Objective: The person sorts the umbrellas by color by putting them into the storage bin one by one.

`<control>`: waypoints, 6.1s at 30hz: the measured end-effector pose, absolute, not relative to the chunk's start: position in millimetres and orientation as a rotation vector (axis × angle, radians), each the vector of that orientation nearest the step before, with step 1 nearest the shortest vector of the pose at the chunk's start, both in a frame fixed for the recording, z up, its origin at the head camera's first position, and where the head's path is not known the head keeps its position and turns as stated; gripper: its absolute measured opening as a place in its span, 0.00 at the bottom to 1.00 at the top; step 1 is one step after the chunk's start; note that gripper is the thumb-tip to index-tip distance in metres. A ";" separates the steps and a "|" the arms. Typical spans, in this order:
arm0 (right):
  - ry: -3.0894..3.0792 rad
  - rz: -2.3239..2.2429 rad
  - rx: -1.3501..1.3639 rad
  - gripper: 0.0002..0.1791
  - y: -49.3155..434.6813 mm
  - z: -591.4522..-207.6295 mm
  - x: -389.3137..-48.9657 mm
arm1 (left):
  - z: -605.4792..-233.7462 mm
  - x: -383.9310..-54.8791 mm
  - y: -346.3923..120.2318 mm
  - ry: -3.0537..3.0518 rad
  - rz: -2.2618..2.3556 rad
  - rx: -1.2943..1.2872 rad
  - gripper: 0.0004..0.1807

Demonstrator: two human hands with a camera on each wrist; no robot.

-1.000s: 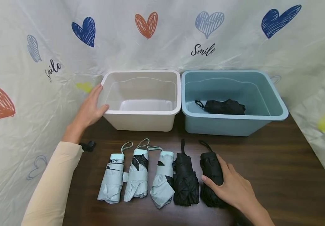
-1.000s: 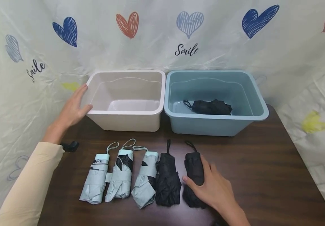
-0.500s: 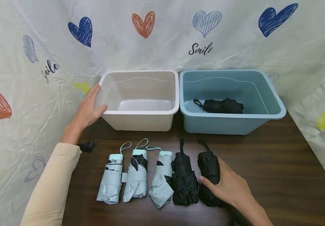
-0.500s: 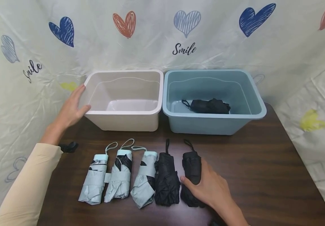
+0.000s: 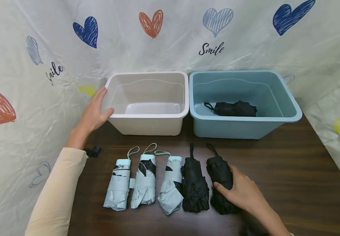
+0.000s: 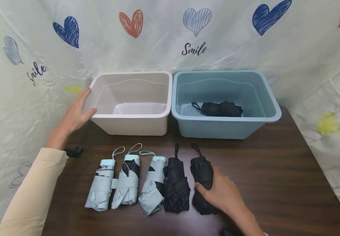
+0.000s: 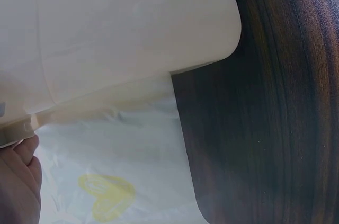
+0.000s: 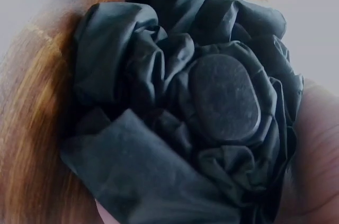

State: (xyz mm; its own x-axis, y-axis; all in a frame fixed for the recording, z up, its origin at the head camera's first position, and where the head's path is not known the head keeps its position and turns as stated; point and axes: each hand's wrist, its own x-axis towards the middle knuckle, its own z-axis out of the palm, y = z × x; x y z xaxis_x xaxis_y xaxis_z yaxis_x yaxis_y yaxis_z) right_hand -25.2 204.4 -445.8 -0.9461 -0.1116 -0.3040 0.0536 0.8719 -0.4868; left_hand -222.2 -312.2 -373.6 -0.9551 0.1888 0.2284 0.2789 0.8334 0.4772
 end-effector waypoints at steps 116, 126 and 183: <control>2.788 -0.407 -0.770 0.45 308.4 -292.2 -246.6 | -373.9 -229.8 -309.8 -2.853 -0.793 -0.373 0.46; 2.822 -0.545 -0.691 0.41 315.9 -289.1 -237.9 | -374.7 -226.7 -310.8 -2.840 -0.806 -0.357 0.46; 3.203 -0.866 -1.123 0.35 217.5 -345.1 -120.8 | -376.2 -224.2 -309.3 -2.816 -0.815 -0.350 0.45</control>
